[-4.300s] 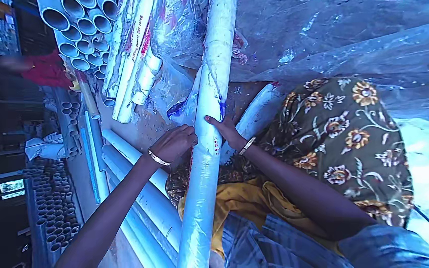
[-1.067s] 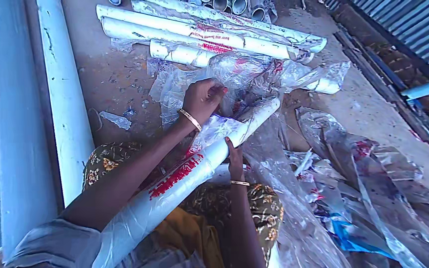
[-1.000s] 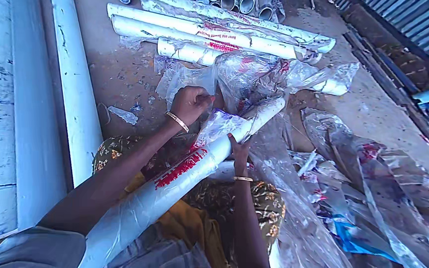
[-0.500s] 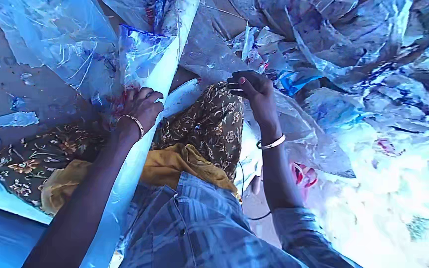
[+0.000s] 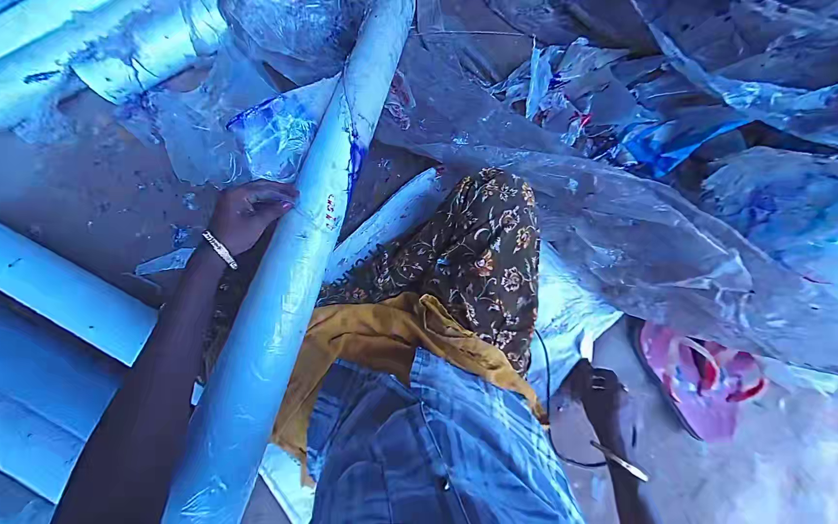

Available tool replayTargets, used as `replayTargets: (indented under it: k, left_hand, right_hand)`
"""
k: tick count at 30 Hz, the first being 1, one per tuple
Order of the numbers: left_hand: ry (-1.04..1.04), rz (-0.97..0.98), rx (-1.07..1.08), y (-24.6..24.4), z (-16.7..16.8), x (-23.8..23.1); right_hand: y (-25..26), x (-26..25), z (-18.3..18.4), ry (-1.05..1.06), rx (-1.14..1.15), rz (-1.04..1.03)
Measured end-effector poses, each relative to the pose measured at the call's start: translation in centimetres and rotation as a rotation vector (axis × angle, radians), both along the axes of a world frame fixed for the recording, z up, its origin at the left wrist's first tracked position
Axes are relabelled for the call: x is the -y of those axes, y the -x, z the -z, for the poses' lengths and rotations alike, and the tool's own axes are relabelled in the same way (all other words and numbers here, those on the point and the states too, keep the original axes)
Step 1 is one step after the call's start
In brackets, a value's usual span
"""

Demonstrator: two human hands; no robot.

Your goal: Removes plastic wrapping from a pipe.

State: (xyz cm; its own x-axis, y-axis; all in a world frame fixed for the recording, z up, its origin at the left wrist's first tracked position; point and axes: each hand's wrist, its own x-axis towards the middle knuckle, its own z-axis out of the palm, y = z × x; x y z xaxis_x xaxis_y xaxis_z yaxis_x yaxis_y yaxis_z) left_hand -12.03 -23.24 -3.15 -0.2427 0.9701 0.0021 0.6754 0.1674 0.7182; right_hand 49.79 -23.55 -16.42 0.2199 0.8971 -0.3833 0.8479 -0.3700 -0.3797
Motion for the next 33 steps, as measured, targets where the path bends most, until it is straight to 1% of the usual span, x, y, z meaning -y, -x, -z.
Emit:
replayTargets:
  k: [2,4,5,6,8,9,10,11,12,14,16,18,20,22,24,27,29,33]
  left_hand:
    - [0.073,-0.084,-0.080,-1.3,-0.8,0.0]
    - [0.118,-0.231,-0.095,-3.7,-1.0,0.1]
    - [0.073,-0.297,-0.088,-4.8,-0.6,0.2]
    - [0.007,-0.342,-0.082,-5.8,-0.1,0.3]
    - [-0.104,-0.330,-0.056,-6.6,1.0,0.6]
    - [-0.152,-0.292,-0.043,-6.7,1.4,0.6]
    - [-0.186,-0.255,-0.031,-6.8,1.6,0.7]
    - [-0.190,-0.228,-0.016,-6.6,1.6,0.7]
    - [-0.187,-0.213,0.014,-6.3,1.6,0.6]
    - [-0.168,-0.195,0.132,-5.3,1.6,1.0]
    - [-0.067,-0.175,0.219,-3.8,0.4,1.1]
    - [0.080,-0.119,0.182,-2.8,-1.1,1.2]
    - [0.206,-0.031,0.079,-2.0,-2.0,1.2]
    - [0.234,0.029,-0.037,-1.7,-2.2,1.1]
    - [0.176,0.040,-0.121,-1.6,-1.8,1.0]
    - [-0.034,0.033,-0.197,-2.3,-0.3,0.9]
    - [-0.111,0.008,-0.214,-2.8,0.2,0.8]
    - [-0.168,-0.009,-0.205,-3.4,0.9,0.9]
  right_hand:
    - [0.7,1.0,0.0,-0.066,-0.003,0.062]
    - [0.9,1.3,-1.2,-0.243,-0.083,0.162]
    - [1.6,0.7,-2.9,-0.314,-0.168,0.231]
    - [1.8,-0.3,-4.1,-0.361,-0.307,0.283]
    - [1.8,-3.0,-4.8,-0.443,-0.583,0.349]
    - [3.0,-4.7,-5.5,-0.480,-0.682,0.386]
    - [5.0,-6.2,-6.8,-0.481,-0.783,0.364]
    - [7.6,-7.7,-8.1,-0.453,-0.875,0.261]
    - [10.1,-9.2,-8.4,-0.434,-0.967,0.125]
    - [16.6,-10.6,-9.0,-0.339,-1.096,-0.132]
    - [24.1,-10.6,-9.9,-0.176,-1.172,-0.240]
    - [30.1,-10.1,-10.2,0.020,-1.250,-0.305]
    - [34.2,-9.4,-10.2,0.120,-1.256,-0.385]
    - [36.6,-8.8,-9.5,0.115,-1.190,-0.470]
    - [37.7,-8.5,-8.6,0.067,-1.041,-0.586]
    - [38.6,-8.9,-9.1,0.038,-0.816,-0.704]
    - [39.6,-9.6,-9.8,0.070,-0.747,-0.737]
    - [41.5,-10.2,-11.5,0.177,-0.661,-0.816]
